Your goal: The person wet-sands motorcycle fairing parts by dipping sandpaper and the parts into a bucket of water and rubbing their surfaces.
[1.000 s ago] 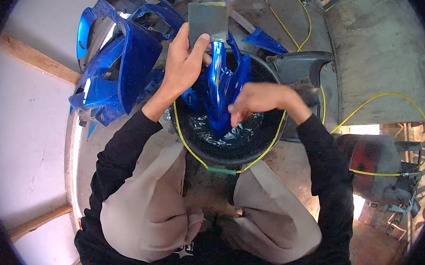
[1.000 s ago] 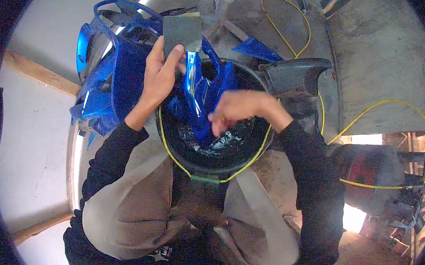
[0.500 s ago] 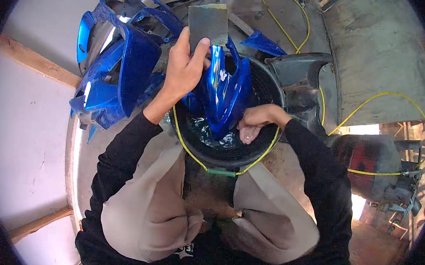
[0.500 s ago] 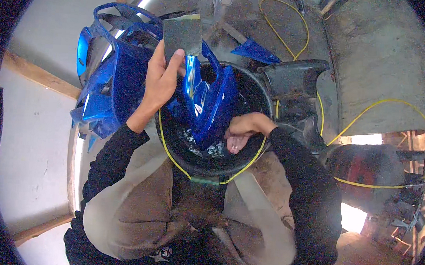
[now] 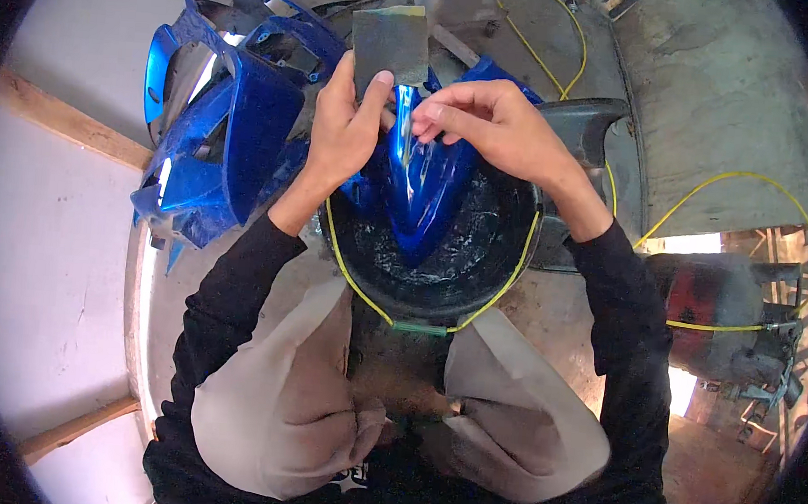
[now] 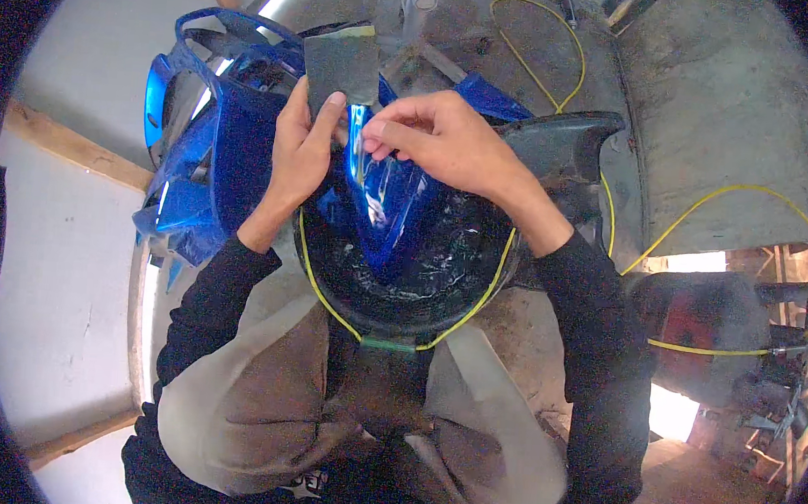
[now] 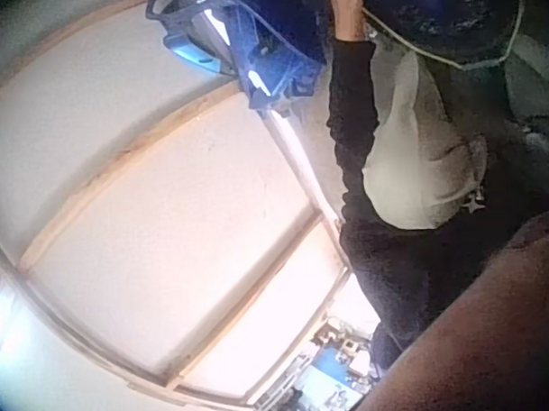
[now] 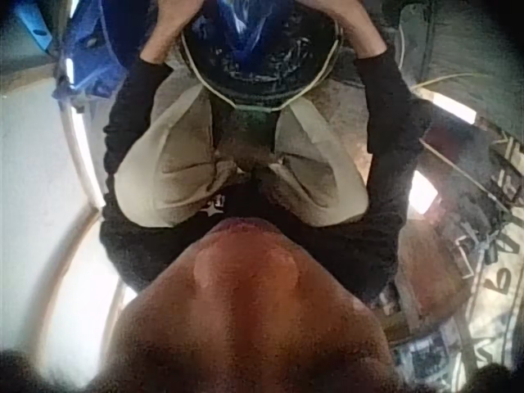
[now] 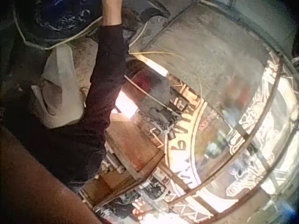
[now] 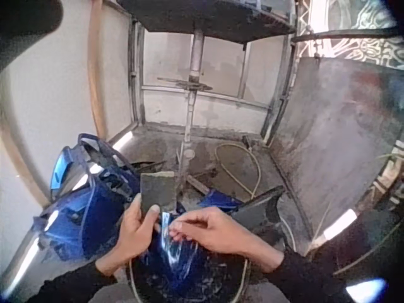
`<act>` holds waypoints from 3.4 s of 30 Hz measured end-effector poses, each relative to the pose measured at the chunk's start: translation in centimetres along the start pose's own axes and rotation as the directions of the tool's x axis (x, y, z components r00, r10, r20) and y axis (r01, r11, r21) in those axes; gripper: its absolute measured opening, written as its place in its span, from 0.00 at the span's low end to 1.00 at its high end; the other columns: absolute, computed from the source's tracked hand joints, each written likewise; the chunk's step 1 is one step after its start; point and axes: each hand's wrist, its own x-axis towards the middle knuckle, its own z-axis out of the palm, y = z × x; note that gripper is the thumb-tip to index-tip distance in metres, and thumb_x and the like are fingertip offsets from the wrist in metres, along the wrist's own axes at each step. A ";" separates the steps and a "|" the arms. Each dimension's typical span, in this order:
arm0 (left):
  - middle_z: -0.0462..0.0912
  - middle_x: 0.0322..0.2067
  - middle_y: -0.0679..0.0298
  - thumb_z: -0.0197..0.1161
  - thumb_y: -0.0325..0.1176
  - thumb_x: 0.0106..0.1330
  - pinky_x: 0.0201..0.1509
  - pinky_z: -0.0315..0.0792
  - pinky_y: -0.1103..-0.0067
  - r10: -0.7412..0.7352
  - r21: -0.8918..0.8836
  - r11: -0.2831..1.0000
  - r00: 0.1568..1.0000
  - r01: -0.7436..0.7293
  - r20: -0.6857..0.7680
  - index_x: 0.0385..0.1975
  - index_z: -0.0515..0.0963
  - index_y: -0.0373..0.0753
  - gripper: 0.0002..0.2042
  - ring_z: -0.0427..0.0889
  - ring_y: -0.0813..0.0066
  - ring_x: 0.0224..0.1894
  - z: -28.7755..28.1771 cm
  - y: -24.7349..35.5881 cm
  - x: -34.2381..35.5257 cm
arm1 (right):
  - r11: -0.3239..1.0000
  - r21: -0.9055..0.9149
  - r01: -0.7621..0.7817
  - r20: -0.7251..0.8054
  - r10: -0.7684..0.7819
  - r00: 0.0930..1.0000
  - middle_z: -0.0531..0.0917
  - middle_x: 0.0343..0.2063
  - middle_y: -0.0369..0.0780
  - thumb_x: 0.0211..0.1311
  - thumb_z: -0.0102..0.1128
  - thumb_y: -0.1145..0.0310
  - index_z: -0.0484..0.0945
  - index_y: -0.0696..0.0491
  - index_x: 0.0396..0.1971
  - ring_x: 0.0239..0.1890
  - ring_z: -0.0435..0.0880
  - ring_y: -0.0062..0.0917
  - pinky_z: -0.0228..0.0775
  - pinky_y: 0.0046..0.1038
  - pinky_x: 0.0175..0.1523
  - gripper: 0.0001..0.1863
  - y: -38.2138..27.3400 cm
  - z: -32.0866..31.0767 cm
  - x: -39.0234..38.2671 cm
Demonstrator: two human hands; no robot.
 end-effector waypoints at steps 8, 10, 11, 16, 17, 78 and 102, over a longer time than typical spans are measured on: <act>0.81 0.36 0.70 0.58 0.34 0.83 0.35 0.74 0.84 -0.037 -0.124 0.991 0.999 0.041 0.035 0.56 0.77 0.35 0.11 0.78 0.86 0.32 0.4 0.5 -0.2 | 0.977 -0.141 0.161 -0.422 -0.207 0.883 0.89 0.41 0.41 0.62 0.80 0.55 0.85 0.60 0.49 0.43 0.86 0.21 0.81 0.27 0.49 0.26 0.7 0.7 2.3; 0.82 0.36 0.71 0.58 0.35 0.83 0.36 0.74 0.85 -0.046 -0.124 0.991 0.998 0.052 0.049 0.56 0.78 0.35 0.12 0.78 0.87 0.33 0.3 0.6 -0.3 | 0.964 -0.202 0.171 -0.390 -0.239 0.889 0.89 0.41 0.41 0.60 0.81 0.54 0.85 0.59 0.50 0.43 0.86 0.21 0.81 0.27 0.49 0.27 1.2 0.5 3.3; 0.82 0.35 0.72 0.59 0.35 0.83 0.36 0.73 0.85 -0.037 -0.078 0.996 0.997 0.042 0.067 0.53 0.78 0.35 0.10 0.77 0.87 0.32 0.4 0.7 -0.4 | 0.948 -0.262 0.180 -0.354 -0.268 0.896 0.89 0.41 0.42 0.59 0.81 0.53 0.85 0.59 0.50 0.43 0.86 0.21 0.80 0.28 0.49 0.28 1.4 0.3 3.4; 0.83 0.31 0.73 0.61 0.35 0.82 0.37 0.73 0.83 -0.057 0.072 0.996 0.982 0.045 0.179 0.52 0.75 0.35 0.10 0.77 0.87 0.31 -0.7 -0.4 -0.5 | 0.987 -0.120 0.110 -0.390 -0.149 0.909 0.91 0.42 0.42 0.62 0.76 0.57 0.85 0.58 0.52 0.42 0.87 0.21 0.80 0.28 0.49 0.25 0.1 0.4 1.5; 0.84 0.30 0.72 0.61 0.35 0.81 0.37 0.74 0.82 -0.012 0.076 0.997 0.982 -0.003 0.190 0.54 0.73 0.36 0.11 0.78 0.87 0.32 -0.5 -0.8 -0.7 | 0.982 -0.098 0.162 -0.454 -0.189 0.871 0.91 0.42 0.42 0.64 0.74 0.60 0.85 0.59 0.53 0.42 0.87 0.20 0.80 0.28 0.50 0.23 0.2 0.3 1.1; 0.65 0.20 0.74 0.59 0.34 0.81 0.25 0.54 0.79 -0.058 0.331 0.939 0.992 0.091 -0.108 0.80 0.59 0.32 0.31 0.61 0.88 0.23 -2.9 -0.8 -6.1 | 0.802 -0.506 0.317 -0.139 -0.438 0.888 0.75 0.72 0.50 0.66 0.60 0.85 0.74 0.58 0.71 0.76 0.71 0.44 0.58 0.48 0.82 0.31 8.5 8.8 -5.2; 0.69 0.27 0.78 0.54 0.31 0.82 0.30 0.57 0.83 -0.096 0.381 0.915 0.989 0.134 -0.117 0.76 0.68 0.37 0.24 0.62 0.89 0.28 -2.5 -0.1 -6.3 | 0.793 -0.518 0.321 -0.073 -0.415 0.907 0.73 0.72 0.54 0.74 0.56 0.79 0.70 0.61 0.73 0.74 0.72 0.50 0.62 0.49 0.80 0.28 8.7 8.1 -4.9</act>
